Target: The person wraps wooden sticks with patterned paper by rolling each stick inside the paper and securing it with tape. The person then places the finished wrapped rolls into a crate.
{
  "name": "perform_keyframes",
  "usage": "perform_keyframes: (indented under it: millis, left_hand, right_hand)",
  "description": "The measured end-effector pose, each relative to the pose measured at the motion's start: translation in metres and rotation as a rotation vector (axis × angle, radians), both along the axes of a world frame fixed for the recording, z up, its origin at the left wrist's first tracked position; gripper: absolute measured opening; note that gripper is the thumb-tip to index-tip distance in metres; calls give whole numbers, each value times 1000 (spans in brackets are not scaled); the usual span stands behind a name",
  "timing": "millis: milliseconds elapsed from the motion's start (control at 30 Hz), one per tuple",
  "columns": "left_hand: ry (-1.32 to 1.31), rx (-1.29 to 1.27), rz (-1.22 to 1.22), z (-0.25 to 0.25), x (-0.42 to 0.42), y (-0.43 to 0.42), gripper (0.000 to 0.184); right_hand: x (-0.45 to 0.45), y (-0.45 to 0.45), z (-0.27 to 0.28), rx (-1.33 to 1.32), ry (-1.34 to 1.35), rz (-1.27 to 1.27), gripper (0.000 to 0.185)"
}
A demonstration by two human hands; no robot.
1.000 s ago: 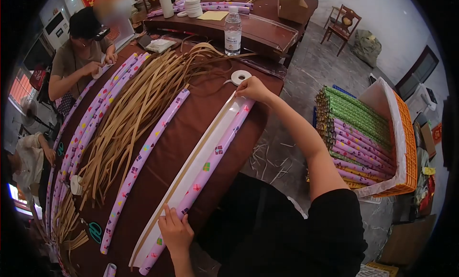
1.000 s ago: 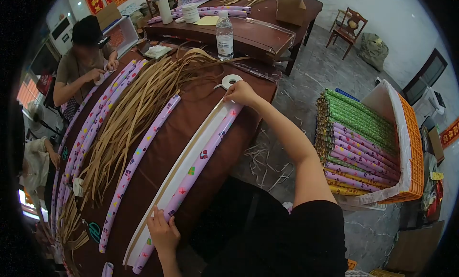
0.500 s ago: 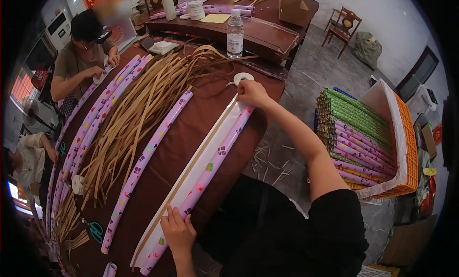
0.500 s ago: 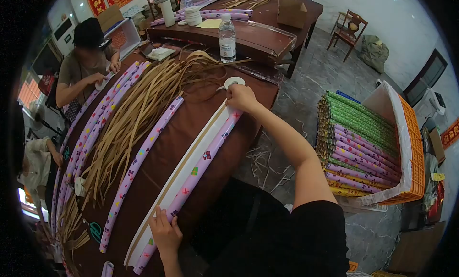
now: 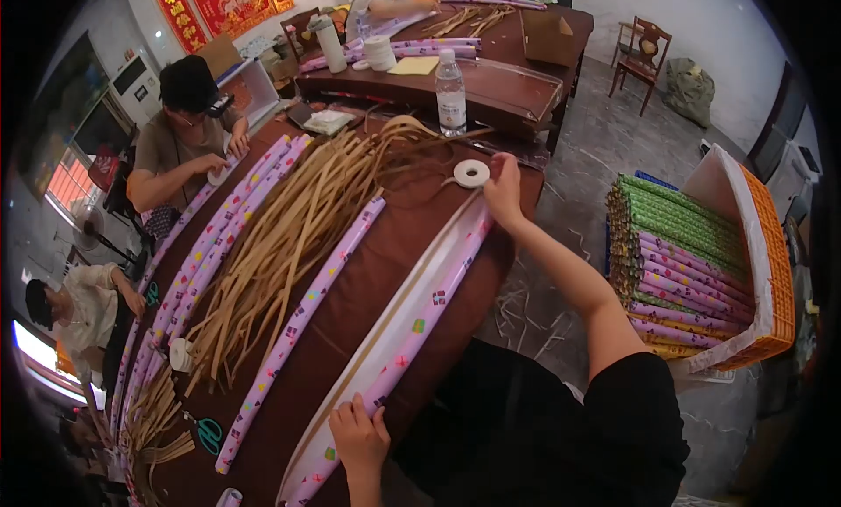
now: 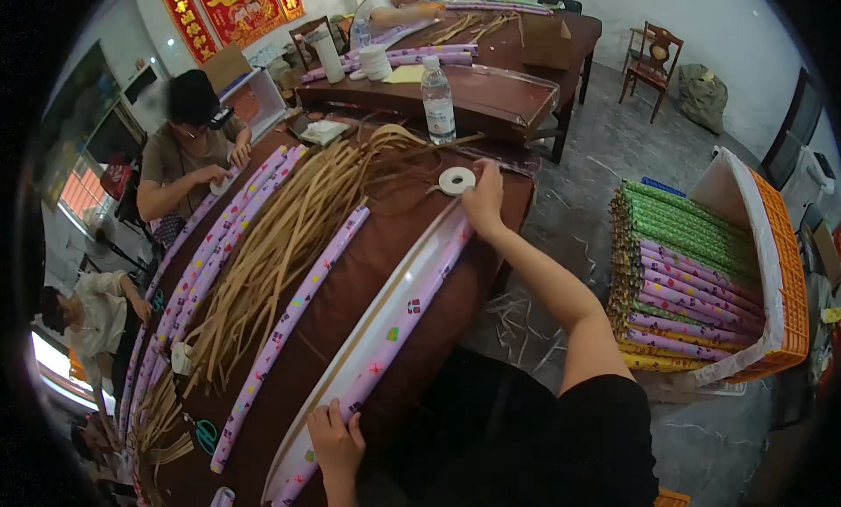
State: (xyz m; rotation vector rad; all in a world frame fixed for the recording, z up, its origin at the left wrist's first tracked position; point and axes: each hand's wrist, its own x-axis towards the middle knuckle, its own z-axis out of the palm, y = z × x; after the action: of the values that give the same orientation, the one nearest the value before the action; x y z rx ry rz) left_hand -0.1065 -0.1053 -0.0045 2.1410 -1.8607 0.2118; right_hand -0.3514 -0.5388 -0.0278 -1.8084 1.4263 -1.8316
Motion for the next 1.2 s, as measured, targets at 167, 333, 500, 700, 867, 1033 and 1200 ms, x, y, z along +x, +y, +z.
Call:
perform_keyframes:
  millis: [167, 333, 500, 700, 867, 1033, 1200]
  left_hand:
    - [-26, -58, -31, -10, 6, 2, 47]
    - [-42, -117, -88, -16, 10, 2, 47]
    - [-66, -123, -67, -15, 22, -3, 44]
    - [-111, -123, -10, -15, 43, -11, 42]
    - [-119, -131, 61, -19, 50, -19, 40]
    - [-283, -177, 102, -19, 42, -22, 35]
    - [-197, -132, 168, -22, 37, -23, 33]
  right_hand:
    - [41, 98, 62, -336, 422, 632, 45]
    - [112, 142, 52, -120, 1100, 1306, 59]
    - [167, 155, 60, 16, 1409, 1606, 32]
    - [183, 154, 62, -61, 1329, 1503, 24]
    - [204, 144, 58, -7, 1280, 1433, 24]
    - [204, 145, 58, -63, 1288, 1411, 26]
    - [198, 145, 65, -46, 1342, 1436, 26]
